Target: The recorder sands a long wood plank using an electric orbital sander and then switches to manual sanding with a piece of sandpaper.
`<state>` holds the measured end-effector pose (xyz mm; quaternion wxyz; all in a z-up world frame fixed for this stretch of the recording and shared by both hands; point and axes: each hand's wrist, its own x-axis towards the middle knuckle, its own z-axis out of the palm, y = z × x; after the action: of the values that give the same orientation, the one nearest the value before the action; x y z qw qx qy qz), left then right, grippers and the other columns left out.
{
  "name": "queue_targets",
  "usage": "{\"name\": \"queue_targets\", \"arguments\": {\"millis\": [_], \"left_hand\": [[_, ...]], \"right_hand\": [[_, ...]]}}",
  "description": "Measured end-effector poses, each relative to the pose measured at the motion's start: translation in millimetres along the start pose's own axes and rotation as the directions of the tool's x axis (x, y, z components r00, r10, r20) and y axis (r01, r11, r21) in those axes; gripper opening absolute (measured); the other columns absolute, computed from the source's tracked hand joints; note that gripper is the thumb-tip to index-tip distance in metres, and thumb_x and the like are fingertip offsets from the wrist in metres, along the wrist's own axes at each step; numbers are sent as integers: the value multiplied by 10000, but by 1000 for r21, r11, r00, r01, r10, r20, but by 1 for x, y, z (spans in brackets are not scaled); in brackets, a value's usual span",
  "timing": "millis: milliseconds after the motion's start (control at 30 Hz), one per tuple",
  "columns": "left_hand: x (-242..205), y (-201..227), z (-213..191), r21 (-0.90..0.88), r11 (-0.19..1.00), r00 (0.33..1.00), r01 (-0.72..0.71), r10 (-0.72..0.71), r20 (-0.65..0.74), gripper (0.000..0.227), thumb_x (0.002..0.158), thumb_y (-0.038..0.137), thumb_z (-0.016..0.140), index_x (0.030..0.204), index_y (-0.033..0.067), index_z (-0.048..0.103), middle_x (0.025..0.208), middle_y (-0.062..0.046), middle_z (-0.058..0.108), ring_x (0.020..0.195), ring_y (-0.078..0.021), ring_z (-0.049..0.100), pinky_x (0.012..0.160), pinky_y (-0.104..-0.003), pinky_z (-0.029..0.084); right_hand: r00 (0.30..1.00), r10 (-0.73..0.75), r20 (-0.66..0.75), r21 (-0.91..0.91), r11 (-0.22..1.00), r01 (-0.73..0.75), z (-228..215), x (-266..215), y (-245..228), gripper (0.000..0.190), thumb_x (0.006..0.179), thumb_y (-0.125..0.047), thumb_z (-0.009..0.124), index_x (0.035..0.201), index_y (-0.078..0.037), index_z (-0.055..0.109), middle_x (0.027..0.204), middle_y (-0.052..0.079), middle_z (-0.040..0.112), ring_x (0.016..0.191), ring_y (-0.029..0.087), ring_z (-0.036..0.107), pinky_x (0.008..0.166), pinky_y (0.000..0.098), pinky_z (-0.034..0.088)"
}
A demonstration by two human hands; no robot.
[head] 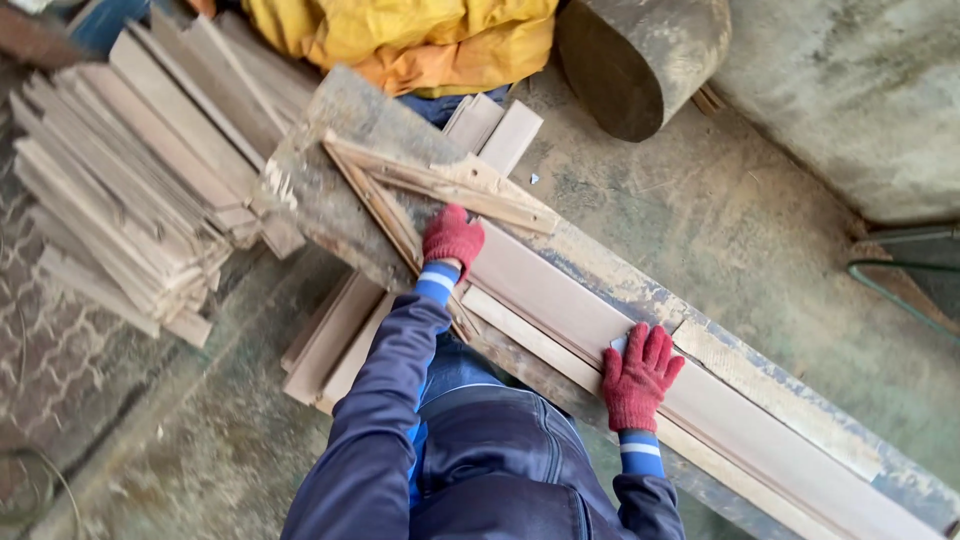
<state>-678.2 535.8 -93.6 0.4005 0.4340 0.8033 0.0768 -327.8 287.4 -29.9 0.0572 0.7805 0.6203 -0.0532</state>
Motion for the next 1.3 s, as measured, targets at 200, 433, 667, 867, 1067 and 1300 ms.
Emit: {"name": "queue_targets", "arguments": {"millis": [200, 433, 667, 867, 1067, 1300], "left_hand": [[53, -30, 47, 164, 984, 861, 73, -145, 488, 317, 777, 361, 779, 961, 106, 745, 672, -56, 732, 597, -264, 755, 663, -579, 617], [65, -27, 26, 239, 961, 770, -142, -44, 636, 212, 809, 291, 771, 878, 106, 694, 596, -8, 621, 524, -141, 674, 612, -299, 580], [-38, 1, -83, -486, 864, 847, 131, 157, 508, 313, 678, 51, 864, 952, 82, 715, 754, -32, 553, 581, -102, 533, 545, -215, 410], [-10, -77, -30, 84, 404, 413, -911, 886, 213, 619, 799, 29, 640, 1396, 193, 636, 1395, 37, 667, 1247, -244, 590, 1155, -377, 395], [-65, -50, -57, -805, 553, 927, 215, 143, 346, 339, 1023, 282, 558, 1057, -3, 738, 1064, -89, 740, 983, -227, 636, 941, -317, 501], [-80, -57, -71, -802, 245, 752, 545, 280, 596, 613, 1028, 593, 543, 1226, 47, 740, 1205, -176, 749, 1117, -297, 726, 947, -391, 620]], "right_hand": [[983, 161, -89, 102, 983, -152, 13, -16, -30, 777, 946, -542, 519, 1602, -135, 437, 1637, 230, 415, 1541, 403, 327, 1282, 599, 138], [973, 183, -138, 170, 972, -159, 7, -18, -38, 765, 939, -540, 568, 1580, -137, 466, 1604, 247, 442, 1510, 428, 365, 1272, 597, 156], [925, 157, -346, 281, 958, -58, -14, -34, -33, 687, 985, -441, 537, 1573, -91, 487, 1582, 275, 449, 1467, 476, 385, 1237, 613, 162], [899, 136, -417, 344, 939, 18, -53, -49, -53, 574, 956, -95, 586, 1516, 13, 526, 1595, 281, 458, 1494, 464, 388, 1253, 623, 176], [896, 172, -409, 343, 939, -23, -49, -47, -63, 541, 998, -145, 601, 1509, 22, 543, 1586, 279, 471, 1484, 466, 396, 1246, 625, 164], [920, -93, -381, 289, 933, 214, -110, 1, -174, 583, 1006, -585, 419, 1347, -167, 640, 1432, 168, 569, 1336, 382, 532, 1197, 537, 315]]}}
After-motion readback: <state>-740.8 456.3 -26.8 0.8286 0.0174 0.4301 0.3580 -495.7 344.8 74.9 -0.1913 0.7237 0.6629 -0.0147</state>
